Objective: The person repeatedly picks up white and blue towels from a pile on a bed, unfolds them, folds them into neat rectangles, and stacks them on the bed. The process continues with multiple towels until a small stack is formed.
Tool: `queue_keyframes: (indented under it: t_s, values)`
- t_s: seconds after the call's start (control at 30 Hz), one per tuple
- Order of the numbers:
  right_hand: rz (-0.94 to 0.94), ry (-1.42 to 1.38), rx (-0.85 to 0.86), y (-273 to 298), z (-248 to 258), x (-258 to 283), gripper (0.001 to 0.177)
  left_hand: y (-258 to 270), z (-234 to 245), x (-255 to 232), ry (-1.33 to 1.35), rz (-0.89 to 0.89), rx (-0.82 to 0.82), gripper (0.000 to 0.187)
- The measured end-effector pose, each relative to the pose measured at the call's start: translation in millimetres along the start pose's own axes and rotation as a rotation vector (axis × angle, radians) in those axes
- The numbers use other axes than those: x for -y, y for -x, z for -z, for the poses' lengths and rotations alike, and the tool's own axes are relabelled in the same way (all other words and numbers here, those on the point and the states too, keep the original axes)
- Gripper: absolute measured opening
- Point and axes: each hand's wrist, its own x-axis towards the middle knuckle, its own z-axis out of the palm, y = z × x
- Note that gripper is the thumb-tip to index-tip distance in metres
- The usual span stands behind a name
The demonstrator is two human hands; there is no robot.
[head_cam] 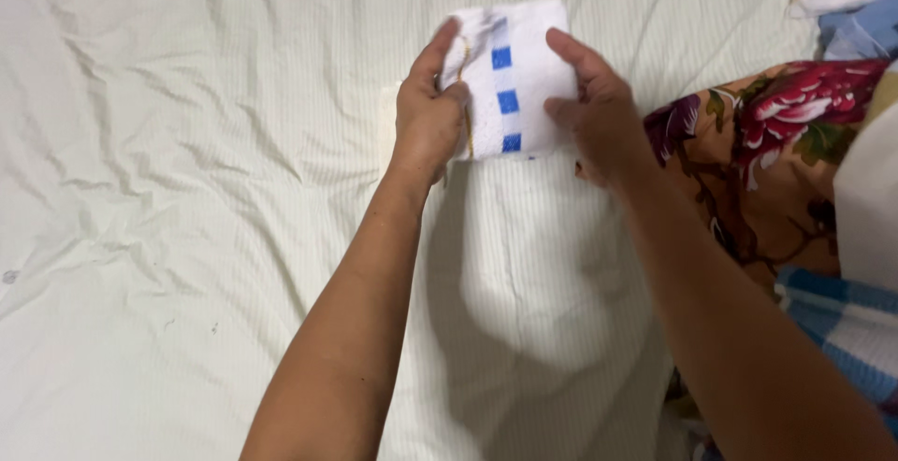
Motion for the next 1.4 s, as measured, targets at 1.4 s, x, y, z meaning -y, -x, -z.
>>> queue_keyframes:
  t_s: [1.4]
  values:
    - [-0.287,-0.143,0.080,-199,47,-34,0.079,-195,-19,76,0.232,0.402,0.146,0.102]
